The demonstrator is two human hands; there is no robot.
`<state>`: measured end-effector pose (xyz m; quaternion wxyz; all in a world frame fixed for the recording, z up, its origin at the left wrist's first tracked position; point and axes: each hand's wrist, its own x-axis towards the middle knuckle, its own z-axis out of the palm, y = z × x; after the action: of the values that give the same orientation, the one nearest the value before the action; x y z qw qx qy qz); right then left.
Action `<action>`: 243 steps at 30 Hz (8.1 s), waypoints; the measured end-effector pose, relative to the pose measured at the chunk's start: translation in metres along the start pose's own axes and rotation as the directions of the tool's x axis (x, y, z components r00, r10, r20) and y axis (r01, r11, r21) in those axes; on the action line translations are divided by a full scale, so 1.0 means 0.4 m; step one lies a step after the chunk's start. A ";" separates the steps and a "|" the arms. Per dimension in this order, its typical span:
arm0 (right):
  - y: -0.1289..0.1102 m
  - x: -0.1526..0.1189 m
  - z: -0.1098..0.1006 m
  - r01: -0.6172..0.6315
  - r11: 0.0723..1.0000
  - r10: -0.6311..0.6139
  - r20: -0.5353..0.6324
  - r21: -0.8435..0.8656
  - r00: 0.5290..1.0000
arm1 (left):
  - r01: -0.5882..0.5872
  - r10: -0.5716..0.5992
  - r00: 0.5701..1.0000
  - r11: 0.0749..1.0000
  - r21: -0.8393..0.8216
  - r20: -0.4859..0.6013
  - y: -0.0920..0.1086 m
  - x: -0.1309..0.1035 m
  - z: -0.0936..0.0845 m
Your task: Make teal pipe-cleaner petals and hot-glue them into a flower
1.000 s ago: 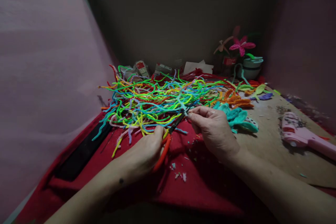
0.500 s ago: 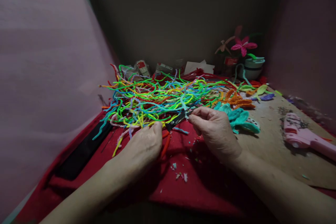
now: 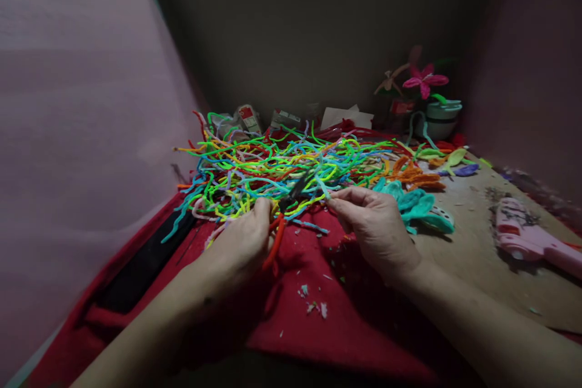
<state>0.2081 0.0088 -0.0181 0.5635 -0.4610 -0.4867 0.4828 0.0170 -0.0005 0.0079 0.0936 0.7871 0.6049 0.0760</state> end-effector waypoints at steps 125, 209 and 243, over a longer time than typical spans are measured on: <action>-0.006 0.068 -0.043 -0.057 0.815 0.049 0.029 0.576 0.998 | -0.201 -0.159 0.971 -0.121 -0.972 -0.181 0.031 0.207 0.046; 0.036 0.049 -0.029 -0.604 0.657 0.317 0.561 0.451 0.765 | -0.042 0.054 0.998 -0.016 -0.999 -0.043 0.107 0.158 0.090; 0.033 0.042 -0.022 -0.186 0.951 0.127 0.236 0.248 0.963 | -0.008 0.038 0.999 0.047 -0.999 -0.006 0.101 0.162 0.110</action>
<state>0.2165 0.0265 -0.0304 0.5238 -0.3624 -0.4374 0.6348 0.0817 0.0497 -0.0245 0.6162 0.5152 0.3719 0.4654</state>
